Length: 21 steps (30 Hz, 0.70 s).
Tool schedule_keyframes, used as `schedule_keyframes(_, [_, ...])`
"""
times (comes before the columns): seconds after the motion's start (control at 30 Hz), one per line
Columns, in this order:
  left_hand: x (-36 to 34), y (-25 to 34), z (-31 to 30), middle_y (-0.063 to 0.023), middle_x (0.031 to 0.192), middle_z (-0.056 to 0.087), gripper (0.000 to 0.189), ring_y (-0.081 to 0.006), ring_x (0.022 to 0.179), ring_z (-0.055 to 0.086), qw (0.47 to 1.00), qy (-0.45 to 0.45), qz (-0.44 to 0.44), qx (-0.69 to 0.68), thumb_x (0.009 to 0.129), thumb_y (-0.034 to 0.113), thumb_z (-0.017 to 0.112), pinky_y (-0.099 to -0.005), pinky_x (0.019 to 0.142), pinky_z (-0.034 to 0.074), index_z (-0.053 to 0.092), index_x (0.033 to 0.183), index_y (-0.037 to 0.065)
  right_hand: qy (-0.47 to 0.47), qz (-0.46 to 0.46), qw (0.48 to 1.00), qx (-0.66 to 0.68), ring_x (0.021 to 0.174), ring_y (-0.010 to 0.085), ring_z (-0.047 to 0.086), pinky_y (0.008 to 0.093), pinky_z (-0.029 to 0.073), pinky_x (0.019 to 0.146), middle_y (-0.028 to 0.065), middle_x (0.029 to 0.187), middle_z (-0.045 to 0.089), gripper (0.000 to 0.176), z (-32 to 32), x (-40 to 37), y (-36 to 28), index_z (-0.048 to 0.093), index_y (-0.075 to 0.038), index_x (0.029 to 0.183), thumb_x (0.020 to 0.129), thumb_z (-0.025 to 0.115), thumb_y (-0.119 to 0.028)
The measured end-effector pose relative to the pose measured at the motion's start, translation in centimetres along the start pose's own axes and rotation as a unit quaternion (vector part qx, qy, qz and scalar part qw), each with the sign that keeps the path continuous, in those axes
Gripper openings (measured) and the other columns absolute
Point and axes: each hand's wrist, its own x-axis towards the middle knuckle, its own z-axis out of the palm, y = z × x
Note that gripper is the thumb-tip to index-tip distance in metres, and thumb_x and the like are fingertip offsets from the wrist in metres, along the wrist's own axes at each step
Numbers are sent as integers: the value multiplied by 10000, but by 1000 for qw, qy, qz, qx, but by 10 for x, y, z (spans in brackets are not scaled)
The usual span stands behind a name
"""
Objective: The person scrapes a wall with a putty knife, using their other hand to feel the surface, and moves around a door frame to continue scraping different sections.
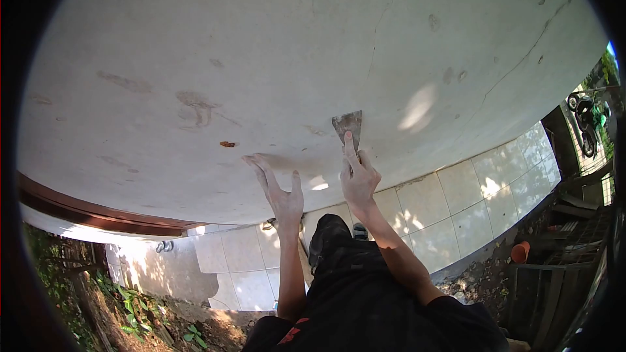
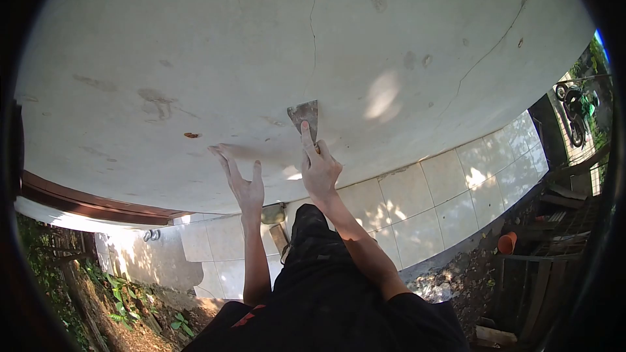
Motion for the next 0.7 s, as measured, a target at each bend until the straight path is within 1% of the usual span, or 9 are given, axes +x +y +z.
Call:
schedule_keyframes(0.17, [-8,5,10,-246,1545,51,818,-402,1421,137,999,-12,28,11,817,28,606,-460,1129,219,137,1486,14,-41,10,999,10,484,231,515,349,418,453,50,668,512,603,13,-18,16,458,-261,1396,840,625,-97])
schedule_keyframes(0.23, [-17,15,15,-236,1527,180,797,-375,1328,380,992,-65,-13,-106,820,-3,592,-442,1069,333,145,1480,-6,-33,11,997,69,489,241,520,350,417,454,64,672,535,566,9,-11,13,453,-246,1399,873,596,-93])
schedule_keyframes(0.27, [-21,22,17,-236,1527,180,797,-375,1328,380,992,-57,-18,-108,820,-3,592,-442,1069,333,145,1480,-6,-39,4,997,70,489,241,520,350,417,454,64,672,535,566,5,-3,9,453,-246,1399,873,596,-93])
schedule_keyframes(0.33, [-22,36,19,-242,1480,296,737,-355,1180,539,981,-131,-5,-140,855,11,542,-436,995,410,144,1475,-23,-18,-28,993,111,489,251,517,342,412,453,86,680,561,555,-5,25,-8,431,-224,1414,895,572,-91])
schedule_keyframes(0.43, [-18,44,20,-247,1443,354,675,-342,1135,571,977,-141,105,-119,888,32,485,-427,973,425,148,1469,-38,-102,4,983,150,477,155,414,299,360,458,88,606,491,521,-21,48,-33,384,-121,1437,933,507,-79])
schedule_keyframes(0.47, [-16,48,19,-258,1398,407,632,-352,1127,569,974,-147,99,-143,909,48,443,-422,971,420,162,1470,-33,-107,-6,982,155,477,155,414,299,360,458,88,606,491,521,-26,51,-42,384,-121,1437,933,507,-79])
schedule_keyframes(0.53, [-8,58,10,-264,1376,426,632,-366,1120,567,972,-160,92,-144,908,48,448,-422,968,420,168,1470,-27,-140,122,939,290,501,120,402,291,360,477,65,574,441,505,-35,45,-53,340,-105,1457,968,463,-117])
schedule_keyframes(0.63, [-9,57,11,-272,1344,453,634,-384,1105,560,970,-180,84,-142,909,53,457,-423,958,423,175,1473,-13,-151,40,953,259,532,153,529,308,433,513,95,636,554,524,-27,32,-34,350,-136,1458,948,458,-76])
schedule_keyframes(0.7, [-17,51,11,-275,1333,460,636,-388,1098,557,970,-184,82,-137,910,60,461,-423,951,425,175,1475,-6,-164,64,946,273,504,163,493,316,416,501,100,603,526,517,-29,41,-40,365,-140,1451,945,438,-64])
